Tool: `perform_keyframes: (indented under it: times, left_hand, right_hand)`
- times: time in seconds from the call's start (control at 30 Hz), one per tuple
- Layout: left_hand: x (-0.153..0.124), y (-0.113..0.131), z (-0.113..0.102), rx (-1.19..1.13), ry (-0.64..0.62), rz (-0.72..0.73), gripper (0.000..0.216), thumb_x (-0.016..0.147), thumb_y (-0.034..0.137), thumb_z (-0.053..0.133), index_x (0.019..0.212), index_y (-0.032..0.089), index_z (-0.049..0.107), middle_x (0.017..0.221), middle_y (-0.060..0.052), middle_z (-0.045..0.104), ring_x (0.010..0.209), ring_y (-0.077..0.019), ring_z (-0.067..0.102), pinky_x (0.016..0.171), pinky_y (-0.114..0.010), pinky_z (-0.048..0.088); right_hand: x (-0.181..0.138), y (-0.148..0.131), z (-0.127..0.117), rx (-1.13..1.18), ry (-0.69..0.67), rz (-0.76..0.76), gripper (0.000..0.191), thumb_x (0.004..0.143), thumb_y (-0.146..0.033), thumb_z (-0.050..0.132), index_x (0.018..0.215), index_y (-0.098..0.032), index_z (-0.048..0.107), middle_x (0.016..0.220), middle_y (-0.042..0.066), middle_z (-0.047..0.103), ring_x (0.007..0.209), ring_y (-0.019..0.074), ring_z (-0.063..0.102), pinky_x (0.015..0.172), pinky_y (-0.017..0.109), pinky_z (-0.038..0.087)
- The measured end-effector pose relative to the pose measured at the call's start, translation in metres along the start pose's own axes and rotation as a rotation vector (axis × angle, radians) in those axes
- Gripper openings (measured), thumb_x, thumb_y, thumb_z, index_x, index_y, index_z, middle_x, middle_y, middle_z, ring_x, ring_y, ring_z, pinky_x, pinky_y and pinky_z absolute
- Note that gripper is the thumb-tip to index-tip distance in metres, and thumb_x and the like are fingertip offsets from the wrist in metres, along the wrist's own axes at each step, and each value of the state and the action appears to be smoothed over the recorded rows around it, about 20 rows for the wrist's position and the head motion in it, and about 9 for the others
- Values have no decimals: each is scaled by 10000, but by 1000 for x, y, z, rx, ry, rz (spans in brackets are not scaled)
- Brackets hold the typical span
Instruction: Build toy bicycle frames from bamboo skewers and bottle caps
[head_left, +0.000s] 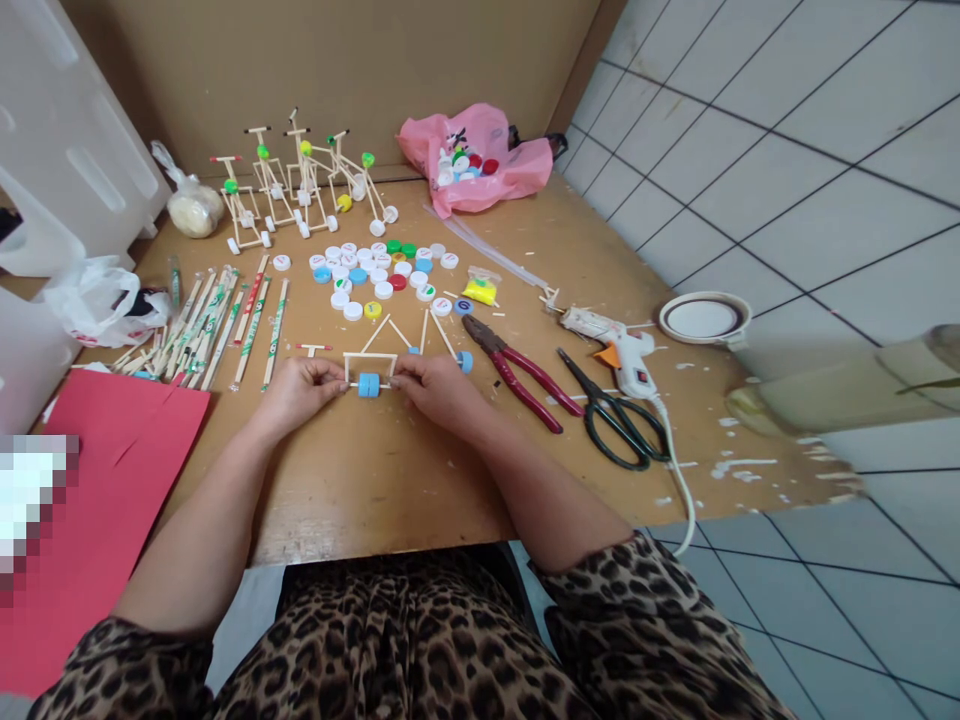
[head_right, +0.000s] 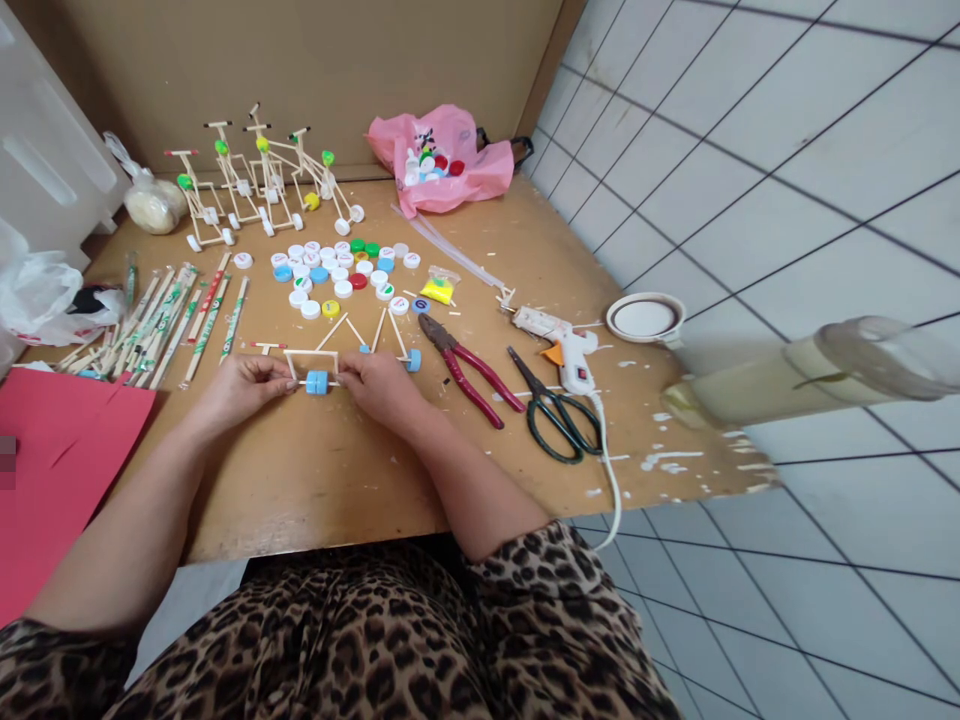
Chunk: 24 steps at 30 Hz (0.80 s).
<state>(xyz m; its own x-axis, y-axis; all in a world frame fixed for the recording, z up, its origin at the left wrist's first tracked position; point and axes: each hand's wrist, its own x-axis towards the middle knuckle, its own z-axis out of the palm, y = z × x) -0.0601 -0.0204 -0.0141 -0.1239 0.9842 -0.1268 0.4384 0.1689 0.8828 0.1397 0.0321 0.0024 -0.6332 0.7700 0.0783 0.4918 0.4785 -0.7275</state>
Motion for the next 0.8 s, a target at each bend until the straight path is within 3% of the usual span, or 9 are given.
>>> perform_keyframes:
  times: [0.8]
  left_hand:
    - [0, 2, 2, -113, -9, -12, 99, 589, 239, 671, 642, 162, 704, 546, 4, 625, 507, -106, 501, 512, -223, 372]
  right_hand:
    - [-1, 0, 1, 10, 23, 3, 178, 804, -88, 503, 685, -163, 613, 549, -25, 544, 608, 119, 503, 612, 226, 337]
